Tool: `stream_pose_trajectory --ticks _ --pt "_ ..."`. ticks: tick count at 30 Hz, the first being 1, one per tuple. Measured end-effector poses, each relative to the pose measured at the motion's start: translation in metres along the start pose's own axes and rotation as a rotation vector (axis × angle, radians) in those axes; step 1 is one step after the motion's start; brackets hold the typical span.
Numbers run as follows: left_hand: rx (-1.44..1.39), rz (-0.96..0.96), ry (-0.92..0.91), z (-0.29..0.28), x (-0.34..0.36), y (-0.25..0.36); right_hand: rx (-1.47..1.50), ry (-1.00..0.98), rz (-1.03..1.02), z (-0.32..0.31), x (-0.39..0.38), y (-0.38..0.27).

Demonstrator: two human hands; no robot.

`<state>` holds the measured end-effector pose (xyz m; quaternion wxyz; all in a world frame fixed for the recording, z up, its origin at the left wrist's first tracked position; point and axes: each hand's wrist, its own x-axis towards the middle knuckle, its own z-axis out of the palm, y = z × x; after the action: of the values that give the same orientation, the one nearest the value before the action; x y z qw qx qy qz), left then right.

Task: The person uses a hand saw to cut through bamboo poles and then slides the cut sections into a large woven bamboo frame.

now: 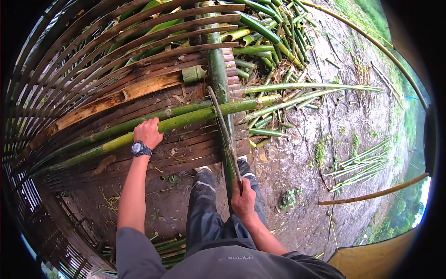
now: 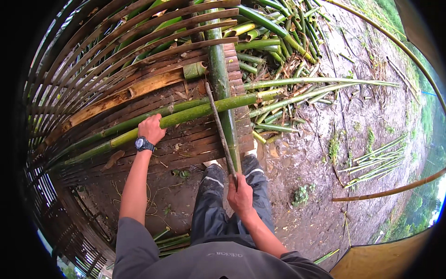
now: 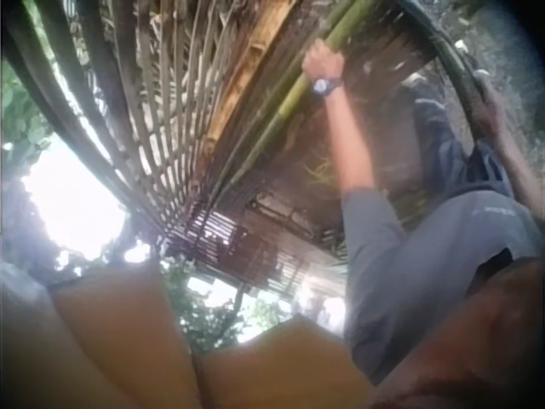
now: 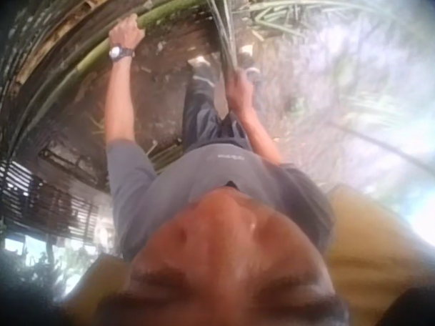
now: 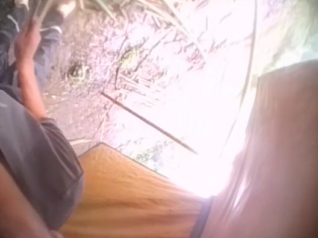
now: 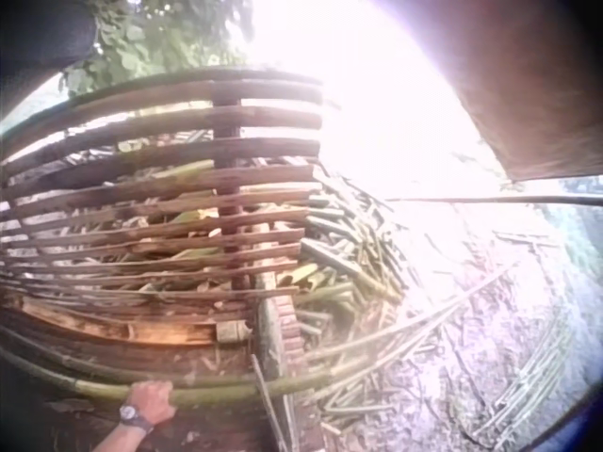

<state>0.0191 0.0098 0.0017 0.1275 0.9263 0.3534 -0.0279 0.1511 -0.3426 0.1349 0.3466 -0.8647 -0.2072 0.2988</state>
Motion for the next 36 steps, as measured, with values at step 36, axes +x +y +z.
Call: stream_pose_trajectory --ticks 36 --pt "-0.025 0.07 -0.166 0.044 -0.025 0.183 -0.056 0.048 0.114 -0.142 0.047 0.043"
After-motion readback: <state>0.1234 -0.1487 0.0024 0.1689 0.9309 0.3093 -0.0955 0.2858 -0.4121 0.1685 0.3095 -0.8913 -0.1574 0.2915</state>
